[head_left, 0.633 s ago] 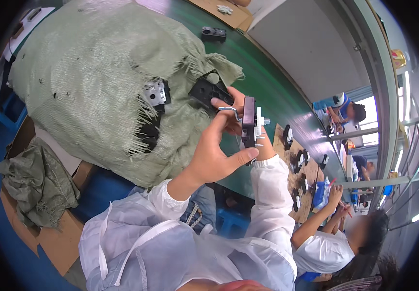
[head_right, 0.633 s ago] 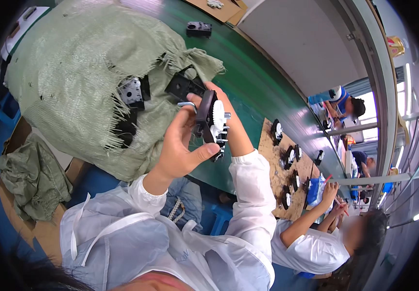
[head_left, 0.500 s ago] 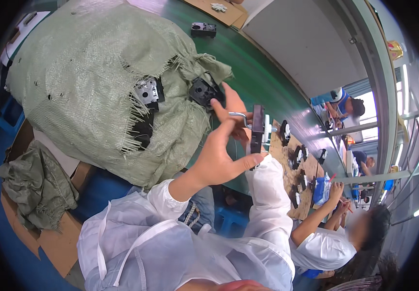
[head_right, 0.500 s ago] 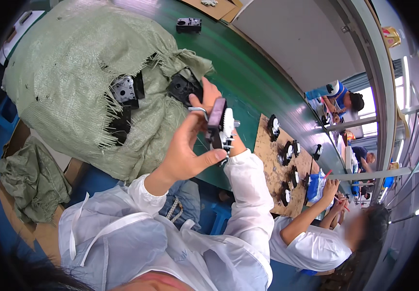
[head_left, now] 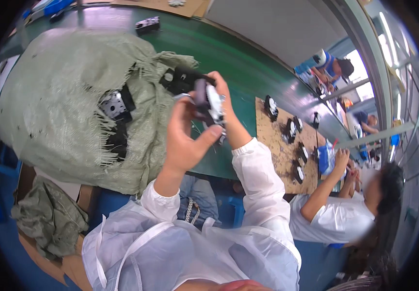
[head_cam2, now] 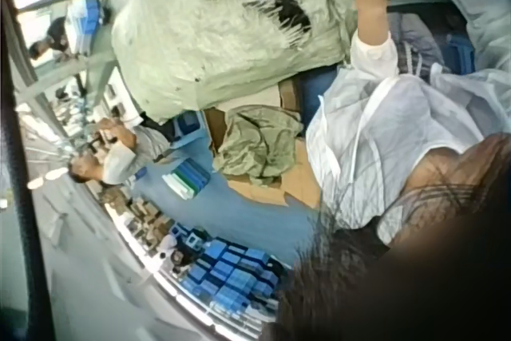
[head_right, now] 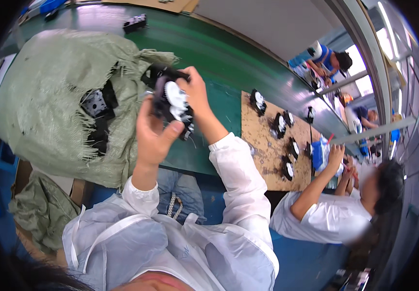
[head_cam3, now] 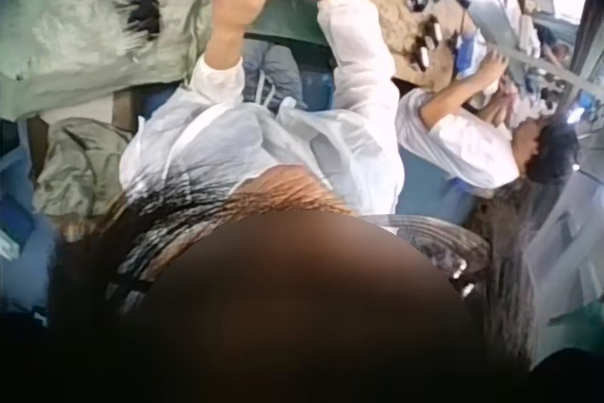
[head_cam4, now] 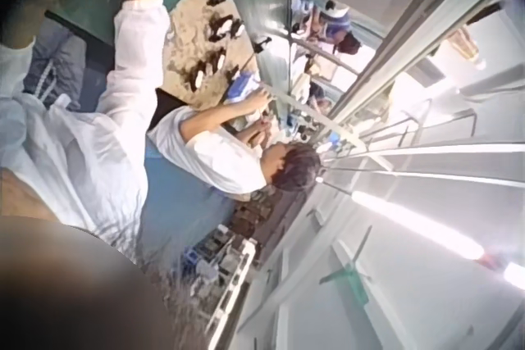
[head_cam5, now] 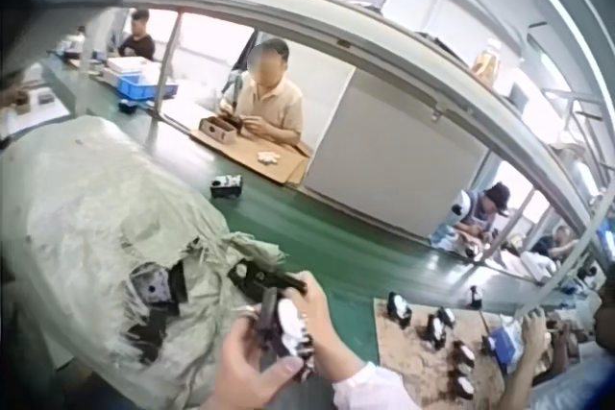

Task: Assemble small black plastic mechanical housings by inserting internal components.

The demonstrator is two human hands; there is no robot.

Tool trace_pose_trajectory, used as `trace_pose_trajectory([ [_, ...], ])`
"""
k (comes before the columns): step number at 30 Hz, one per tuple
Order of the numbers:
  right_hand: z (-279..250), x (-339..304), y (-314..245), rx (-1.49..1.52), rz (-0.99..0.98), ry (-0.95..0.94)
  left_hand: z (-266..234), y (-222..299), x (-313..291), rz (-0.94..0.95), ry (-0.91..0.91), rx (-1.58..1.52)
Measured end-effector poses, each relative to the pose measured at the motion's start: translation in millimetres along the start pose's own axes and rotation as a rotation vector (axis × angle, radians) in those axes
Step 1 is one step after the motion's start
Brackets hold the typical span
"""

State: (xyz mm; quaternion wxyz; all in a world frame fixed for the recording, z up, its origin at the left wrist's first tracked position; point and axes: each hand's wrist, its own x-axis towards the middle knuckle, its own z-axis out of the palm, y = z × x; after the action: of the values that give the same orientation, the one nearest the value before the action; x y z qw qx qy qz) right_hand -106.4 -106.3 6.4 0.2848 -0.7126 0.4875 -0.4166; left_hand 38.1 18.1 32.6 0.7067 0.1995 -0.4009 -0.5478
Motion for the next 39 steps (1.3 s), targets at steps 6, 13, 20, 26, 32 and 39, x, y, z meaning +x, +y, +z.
trace_pose_trajectory([
  [6, -41, -31, -52, 0.708, 0.469, 0.268, -11, -11, 10, -0.014, -0.007, -0.020],
  [13, -60, -92, -29, 1.338, 0.376, -0.023, -10, -17, 7, -0.058, -0.024, 0.009],
  [20, -47, -114, -47, 1.168, 0.170, 0.120, 2, -20, 6, -0.213, -0.006, -0.054],
  [26, -36, -115, -68, 0.834, 0.041, 0.186, 0, -25, 6, -0.248, -0.019, 0.002],
  [32, -32, -117, -73, 0.816, 0.018, 0.186, 3, -25, 5, -0.252, -0.065, 0.037],
  [39, -29, -118, -82, 0.821, 0.018, 0.193, 3, -28, 4, -0.258, -0.093, 0.051],
])
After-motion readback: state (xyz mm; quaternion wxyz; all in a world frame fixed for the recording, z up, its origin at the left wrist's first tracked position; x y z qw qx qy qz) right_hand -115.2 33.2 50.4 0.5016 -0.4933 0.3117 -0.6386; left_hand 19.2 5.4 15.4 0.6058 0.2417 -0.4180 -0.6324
